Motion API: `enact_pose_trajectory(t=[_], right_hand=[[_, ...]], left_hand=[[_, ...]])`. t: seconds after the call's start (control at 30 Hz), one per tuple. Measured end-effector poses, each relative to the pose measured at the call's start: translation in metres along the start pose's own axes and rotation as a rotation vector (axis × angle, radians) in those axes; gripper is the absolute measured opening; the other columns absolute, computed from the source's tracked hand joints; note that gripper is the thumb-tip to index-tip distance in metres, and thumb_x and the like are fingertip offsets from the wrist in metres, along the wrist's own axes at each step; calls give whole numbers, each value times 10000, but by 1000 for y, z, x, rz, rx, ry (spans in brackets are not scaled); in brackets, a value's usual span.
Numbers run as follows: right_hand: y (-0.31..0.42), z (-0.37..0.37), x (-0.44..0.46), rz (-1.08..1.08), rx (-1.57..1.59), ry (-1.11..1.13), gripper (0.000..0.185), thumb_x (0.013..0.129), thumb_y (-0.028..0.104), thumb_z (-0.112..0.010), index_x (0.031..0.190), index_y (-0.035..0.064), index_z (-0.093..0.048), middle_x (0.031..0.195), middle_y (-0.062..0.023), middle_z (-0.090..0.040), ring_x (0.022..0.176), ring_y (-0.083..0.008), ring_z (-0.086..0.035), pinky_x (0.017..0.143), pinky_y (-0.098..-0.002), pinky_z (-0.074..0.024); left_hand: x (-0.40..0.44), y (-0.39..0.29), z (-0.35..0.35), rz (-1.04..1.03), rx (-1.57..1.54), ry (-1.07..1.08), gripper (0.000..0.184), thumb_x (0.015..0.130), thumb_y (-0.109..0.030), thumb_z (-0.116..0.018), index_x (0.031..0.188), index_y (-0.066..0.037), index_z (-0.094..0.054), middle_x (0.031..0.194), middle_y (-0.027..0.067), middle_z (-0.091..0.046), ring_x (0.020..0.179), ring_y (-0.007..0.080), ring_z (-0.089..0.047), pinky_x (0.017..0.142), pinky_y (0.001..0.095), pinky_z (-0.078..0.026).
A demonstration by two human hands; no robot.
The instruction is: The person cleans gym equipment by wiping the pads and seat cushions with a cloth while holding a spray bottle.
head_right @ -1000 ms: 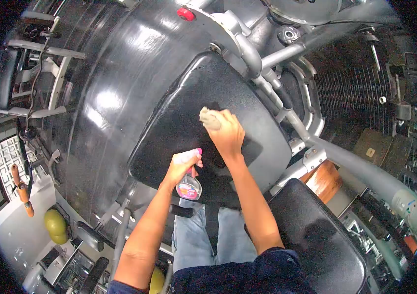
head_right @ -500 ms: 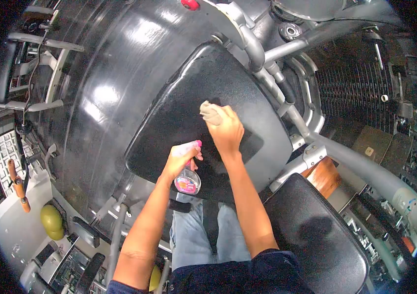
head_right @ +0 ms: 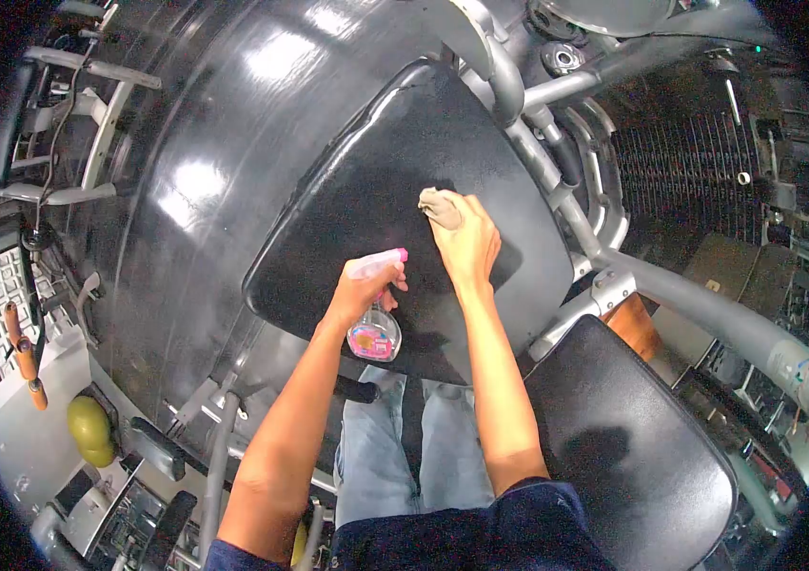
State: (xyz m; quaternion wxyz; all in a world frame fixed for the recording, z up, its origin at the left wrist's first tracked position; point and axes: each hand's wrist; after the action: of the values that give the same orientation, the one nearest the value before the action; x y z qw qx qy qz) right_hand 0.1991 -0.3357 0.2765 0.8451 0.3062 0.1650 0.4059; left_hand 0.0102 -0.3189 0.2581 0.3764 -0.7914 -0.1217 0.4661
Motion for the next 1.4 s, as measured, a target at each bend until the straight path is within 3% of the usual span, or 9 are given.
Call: enact_pose_trajectory(t=[0.23,0.37,0.5,0.67,0.9,1.13,1.23,1.3,1.4], right_hand=[[-1,-2,-31,211,30,170,297,758,162,-796,1052,179,-758,1013,-31,-695,945,-282,-691,811,-403,-546],[-8,18,-52,150,-93,240,288,761,189,-789,1047,182,-760,971,-33,-701,917,-290,-694,797,-408,-548],[-9,16,-42,112,-134,124,280,783,185,-780,1062,206,-757,963,-40,-701,905,-301,-694,780,-410,-543],[25,-9,-37,122,-74,48,287,799,208,-781,1083,188,-745,987,-73,-695,908,-331,-686,783,-413,-541],[23,-13,-80,198,-46,203,335,759,225,-809,1084,175,-744,957,-63,-686,918,-310,-688,786,-416,-540],[20,-10,-61,66,-135,88,278,777,275,-803,1041,204,-755,982,-62,-703,925,-353,-684,788,-443,-534],[35,-22,-44,18,-96,7,271,801,288,-789,1058,208,-750,994,-70,-702,942,-371,-676,786,-456,-527],[42,-29,-44,56,-77,3,279,801,287,-790,1063,201,-749,1001,-74,-701,946,-369,-677,790,-455,-527],[51,-37,-59,140,-51,69,307,791,265,-797,1078,171,-744,1017,-91,-697,940,-360,-681,796,-439,-532]], left_hand=[[-2,8,-3,-155,-58,-4,294,951,-191,-651,1157,16,-690,846,75,-709,548,113,-608,513,247,-491],[-21,19,-2,-191,-162,-117,272,956,-146,-610,1151,26,-690,876,79,-706,570,111,-613,527,237,-488],[-60,34,14,-255,-267,-244,316,927,-155,-616,1173,26,-699,807,67,-693,543,93,-584,514,216,-442],[-104,54,31,-280,-314,-345,250,938,-222,-589,898,13,-666,778,84,-667,558,136,-589,560,272,-467],[-134,70,38,-364,-296,-399,293,958,-264,-583,881,9,-658,790,82,-652,606,142,-604,597,276,-473],[-144,80,50,-410,-284,-363,285,961,-265,-583,894,1,-657,797,74,-650,666,137,-618,633,266,-474],[-150,81,53,-331,-261,-397,263,955,-275,-613,961,-12,-628,933,96,-642,757,151,-628,703,308,-508],[-157,79,52,-374,-99,-423,248,982,-270,-595,993,-23,-609,961,95,-634,799,158,-637,752,332,-535],[-162,80,50,-357,-235,-443,277,996,-310,-591,971,-34,-596,965,92,-626,817,174,-656,800,358,-553]])
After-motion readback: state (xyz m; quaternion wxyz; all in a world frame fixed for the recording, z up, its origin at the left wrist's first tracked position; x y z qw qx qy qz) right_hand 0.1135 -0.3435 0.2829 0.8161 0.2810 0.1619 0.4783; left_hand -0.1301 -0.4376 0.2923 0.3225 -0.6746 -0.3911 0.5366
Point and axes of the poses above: each hand's wrist, its own x-axis towards the middle knuckle, its own z-axis out of the back of the hand, y = z × x
